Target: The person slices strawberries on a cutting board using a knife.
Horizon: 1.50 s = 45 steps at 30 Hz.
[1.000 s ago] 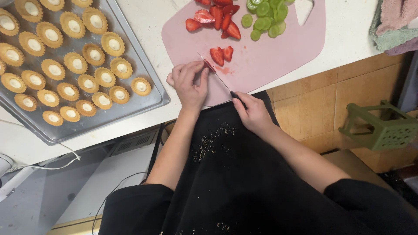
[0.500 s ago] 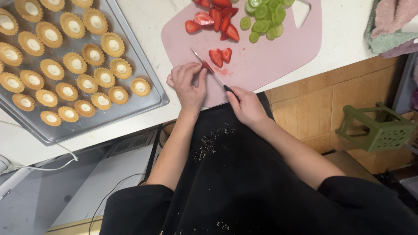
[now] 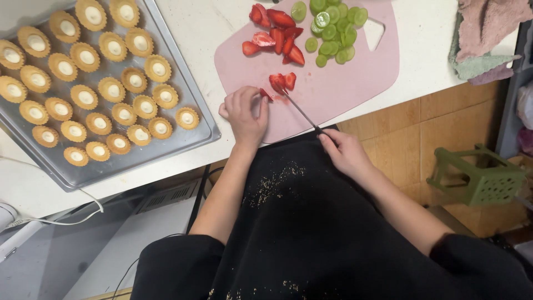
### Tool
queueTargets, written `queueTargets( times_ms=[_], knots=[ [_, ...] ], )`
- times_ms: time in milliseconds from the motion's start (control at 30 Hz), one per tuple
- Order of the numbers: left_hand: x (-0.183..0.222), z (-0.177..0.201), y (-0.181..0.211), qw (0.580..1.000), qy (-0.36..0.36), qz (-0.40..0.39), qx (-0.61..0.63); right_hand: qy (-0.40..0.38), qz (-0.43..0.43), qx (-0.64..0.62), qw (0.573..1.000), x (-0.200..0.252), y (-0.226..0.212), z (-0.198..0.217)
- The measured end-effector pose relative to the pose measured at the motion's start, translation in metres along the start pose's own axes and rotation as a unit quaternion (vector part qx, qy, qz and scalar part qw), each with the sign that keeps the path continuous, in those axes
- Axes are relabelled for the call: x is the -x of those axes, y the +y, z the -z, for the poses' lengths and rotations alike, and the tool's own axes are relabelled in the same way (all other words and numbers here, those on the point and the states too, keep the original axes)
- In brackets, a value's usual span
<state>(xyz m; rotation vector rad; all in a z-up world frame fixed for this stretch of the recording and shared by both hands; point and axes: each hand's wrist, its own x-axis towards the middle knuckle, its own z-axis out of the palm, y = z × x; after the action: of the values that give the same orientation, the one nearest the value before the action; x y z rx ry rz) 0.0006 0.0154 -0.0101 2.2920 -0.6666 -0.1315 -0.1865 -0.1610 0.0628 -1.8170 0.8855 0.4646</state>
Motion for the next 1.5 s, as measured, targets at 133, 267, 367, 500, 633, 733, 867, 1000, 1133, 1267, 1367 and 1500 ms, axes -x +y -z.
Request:
queueTargets(
  times_ms=[133, 267, 367, 500, 633, 733, 867, 1000, 1133, 1267, 1367, 1500],
  knots=[
    [-0.002, -0.001, 0.001, 0.997, -0.02, -0.064, -0.049, -0.01, 0.009, 0.015, 1.0, -0.011, -0.005, 0.0],
    [-0.006, 0.003, 0.003, 0.993, -0.057, -0.084, -0.056, -0.002, 0.035, 0.048, 0.998, -0.012, -0.009, 0.001],
    [-0.007, 0.004, 0.005, 0.993, -0.063, -0.08, -0.066, 0.0, 0.036, 0.076, 0.996, -0.008, -0.01, 0.002],
    [-0.005, 0.003, 0.006, 0.999, -0.028, -0.024, -0.027, 0.02, 0.047, 0.027, 0.998, -0.001, -0.007, 0.0],
    [0.001, 0.005, 0.002, 1.0, -0.01, 0.023, 0.002, -0.003, 0.04, -0.035, 0.999, -0.006, -0.004, -0.014],
    [0.003, 0.005, 0.001, 0.999, 0.001, 0.033, 0.017, -0.005, 0.061, -0.056, 0.997, -0.011, -0.008, -0.027],
    [0.004, 0.003, 0.0, 0.998, 0.017, 0.035, 0.044, 0.016, 0.114, -0.037, 0.993, -0.015, -0.016, -0.037],
    [0.004, 0.002, -0.002, 0.998, 0.021, 0.032, 0.049, 0.031, 0.125, 0.001, 0.992, -0.02, -0.022, -0.04],
    [0.004, 0.002, -0.003, 0.998, 0.019, 0.033, 0.049, 0.03, 0.122, 0.006, 0.992, -0.02, -0.023, -0.04],
    [0.004, 0.002, -0.002, 0.998, 0.019, 0.033, 0.043, 0.039, 0.144, 0.007, 0.989, -0.019, -0.022, -0.04],
    [0.003, 0.002, -0.002, 0.998, 0.016, 0.033, 0.043, 0.03, 0.129, 0.017, 0.991, -0.019, -0.022, -0.039],
    [0.002, 0.002, -0.002, 0.998, 0.014, 0.033, 0.042, 0.036, 0.151, 0.007, 0.988, -0.019, -0.025, -0.038]
  ],
)
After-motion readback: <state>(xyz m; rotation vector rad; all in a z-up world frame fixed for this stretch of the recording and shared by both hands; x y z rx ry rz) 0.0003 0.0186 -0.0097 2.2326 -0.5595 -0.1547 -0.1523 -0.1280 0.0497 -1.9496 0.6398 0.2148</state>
